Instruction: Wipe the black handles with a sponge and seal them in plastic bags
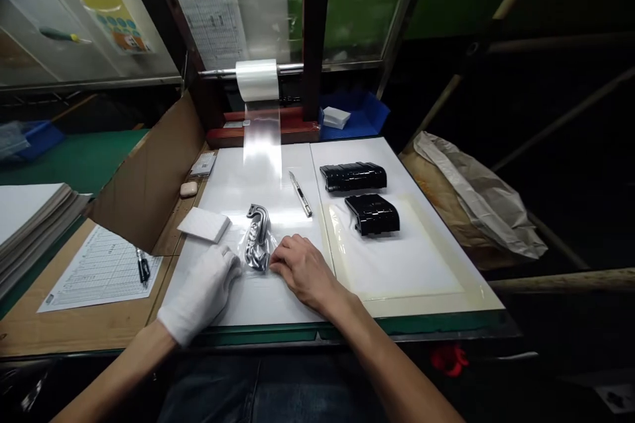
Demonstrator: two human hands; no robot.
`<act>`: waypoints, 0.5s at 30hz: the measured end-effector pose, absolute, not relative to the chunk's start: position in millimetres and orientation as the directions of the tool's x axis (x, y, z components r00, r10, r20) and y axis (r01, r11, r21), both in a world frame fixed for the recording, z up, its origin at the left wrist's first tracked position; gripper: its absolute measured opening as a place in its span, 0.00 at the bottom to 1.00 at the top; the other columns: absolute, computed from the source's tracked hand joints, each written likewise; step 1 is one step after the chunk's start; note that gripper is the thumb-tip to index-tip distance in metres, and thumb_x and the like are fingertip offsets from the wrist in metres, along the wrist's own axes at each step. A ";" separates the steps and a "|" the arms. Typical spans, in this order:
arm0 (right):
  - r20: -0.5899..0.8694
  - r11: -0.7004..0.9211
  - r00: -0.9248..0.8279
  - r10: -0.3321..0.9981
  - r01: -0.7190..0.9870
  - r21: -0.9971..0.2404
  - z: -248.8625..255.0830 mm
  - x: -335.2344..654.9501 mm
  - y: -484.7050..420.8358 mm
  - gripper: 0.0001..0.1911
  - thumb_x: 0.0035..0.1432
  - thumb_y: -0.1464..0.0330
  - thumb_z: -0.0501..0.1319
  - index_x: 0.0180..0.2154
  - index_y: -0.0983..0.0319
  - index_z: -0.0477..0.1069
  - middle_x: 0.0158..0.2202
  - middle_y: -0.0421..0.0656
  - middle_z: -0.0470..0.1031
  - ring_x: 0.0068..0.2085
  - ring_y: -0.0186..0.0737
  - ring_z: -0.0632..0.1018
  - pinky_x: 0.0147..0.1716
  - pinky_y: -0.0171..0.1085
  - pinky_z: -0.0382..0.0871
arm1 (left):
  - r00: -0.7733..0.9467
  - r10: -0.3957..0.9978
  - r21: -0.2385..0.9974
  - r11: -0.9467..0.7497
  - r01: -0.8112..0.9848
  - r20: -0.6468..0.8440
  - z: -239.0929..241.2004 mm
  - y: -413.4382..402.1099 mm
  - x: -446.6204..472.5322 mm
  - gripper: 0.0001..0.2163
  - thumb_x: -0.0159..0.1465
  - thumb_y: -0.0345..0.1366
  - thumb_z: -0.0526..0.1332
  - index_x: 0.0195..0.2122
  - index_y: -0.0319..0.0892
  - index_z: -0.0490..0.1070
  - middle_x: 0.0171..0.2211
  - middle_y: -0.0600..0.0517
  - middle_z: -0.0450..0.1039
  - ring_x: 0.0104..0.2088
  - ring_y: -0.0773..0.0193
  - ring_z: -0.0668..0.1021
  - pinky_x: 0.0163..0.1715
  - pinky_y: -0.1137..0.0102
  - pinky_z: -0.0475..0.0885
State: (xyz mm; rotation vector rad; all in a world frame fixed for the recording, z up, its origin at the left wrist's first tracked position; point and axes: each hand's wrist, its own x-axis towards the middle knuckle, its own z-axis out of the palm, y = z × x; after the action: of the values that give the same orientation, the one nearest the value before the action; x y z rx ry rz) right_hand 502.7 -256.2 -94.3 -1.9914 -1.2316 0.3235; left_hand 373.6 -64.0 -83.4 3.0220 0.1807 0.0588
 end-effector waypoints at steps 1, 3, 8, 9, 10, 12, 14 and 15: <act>0.165 -0.225 0.471 0.866 0.663 -0.714 -94.1 499.8 -260.8 0.04 0.65 0.73 0.65 0.36 0.59 0.76 0.36 0.39 0.74 0.39 0.40 0.72 0.41 0.40 0.67 | 0.995 0.100 0.139 -0.986 0.096 0.018 -81.6 -66.2 365.4 0.09 0.68 0.25 0.55 0.31 0.41 0.69 0.32 0.45 0.72 0.31 0.56 0.75 0.33 0.63 0.73; 0.159 -0.187 0.421 0.893 0.669 -0.719 -94.7 493.8 -268.0 0.03 0.64 0.72 0.66 0.36 0.59 0.76 0.36 0.39 0.75 0.39 0.39 0.73 0.42 0.40 0.67 | 0.998 0.059 0.189 -0.980 0.059 -0.003 -75.4 -70.5 353.0 0.10 0.69 0.28 0.56 0.30 0.42 0.69 0.31 0.47 0.72 0.30 0.57 0.76 0.33 0.63 0.74; 0.139 -0.143 0.361 0.922 0.651 -0.745 -92.2 492.6 -274.6 0.03 0.64 0.71 0.66 0.38 0.56 0.78 0.38 0.38 0.76 0.43 0.39 0.75 0.46 0.40 0.68 | 0.997 0.055 0.261 -0.965 0.038 0.058 -54.3 -74.8 373.6 0.07 0.72 0.34 0.55 0.47 0.40 0.71 0.45 0.44 0.75 0.45 0.54 0.77 0.48 0.59 0.75; 0.132 -0.136 0.349 0.928 0.646 -0.751 -90.3 496.0 -274.8 0.03 0.64 0.70 0.67 0.38 0.55 0.78 0.38 0.38 0.77 0.42 0.38 0.76 0.45 0.39 0.69 | 0.997 0.040 0.267 -0.963 0.020 0.070 -52.2 -73.1 385.3 0.10 0.71 0.33 0.56 0.52 0.40 0.69 0.50 0.43 0.74 0.50 0.54 0.76 0.53 0.60 0.73; 0.126 -0.135 0.345 0.930 0.640 -0.756 -88.2 500.8 -274.3 0.03 0.64 0.70 0.67 0.38 0.54 0.79 0.38 0.37 0.77 0.42 0.37 0.77 0.44 0.38 0.71 | 0.997 0.019 0.271 -0.962 -0.001 0.072 -51.2 -70.2 397.7 0.13 0.70 0.31 0.57 0.56 0.40 0.67 0.53 0.44 0.73 0.54 0.55 0.75 0.56 0.61 0.72; 0.121 -0.163 0.384 0.915 0.629 -0.760 -84.4 514.4 -270.4 0.03 0.66 0.67 0.65 0.39 0.54 0.79 0.38 0.37 0.78 0.39 0.36 0.78 0.39 0.35 0.74 | 0.998 -0.015 0.268 -0.963 -0.029 0.055 -51.6 -61.9 421.7 0.16 0.69 0.27 0.58 0.57 0.40 0.67 0.54 0.44 0.73 0.54 0.56 0.75 0.57 0.63 0.72; 0.139 -0.248 0.507 0.851 0.620 -0.744 -83.3 532.5 -261.0 0.07 0.69 0.64 0.61 0.42 0.57 0.78 0.40 0.40 0.79 0.39 0.39 0.79 0.39 0.38 0.76 | 0.999 -0.033 0.251 -0.967 -0.036 0.015 -52.6 -53.0 441.1 0.14 0.67 0.26 0.57 0.54 0.39 0.70 0.51 0.44 0.76 0.49 0.55 0.78 0.51 0.62 0.75; 0.158 -0.305 0.581 0.798 0.617 -0.726 -84.2 542.5 -254.2 0.10 0.70 0.64 0.58 0.45 0.58 0.77 0.42 0.43 0.78 0.42 0.42 0.79 0.41 0.42 0.76 | 0.999 -0.044 0.239 -0.970 -0.041 -0.010 -52.5 -49.3 448.6 0.13 0.67 0.25 0.57 0.51 0.39 0.73 0.48 0.44 0.77 0.45 0.55 0.79 0.48 0.62 0.76</act>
State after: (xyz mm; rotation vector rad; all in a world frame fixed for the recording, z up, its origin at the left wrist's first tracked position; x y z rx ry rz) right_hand 542.5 -254.2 -84.2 -2.0320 -1.1249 0.2963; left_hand 448.6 -49.3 -52.5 2.9001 -0.0624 -0.0219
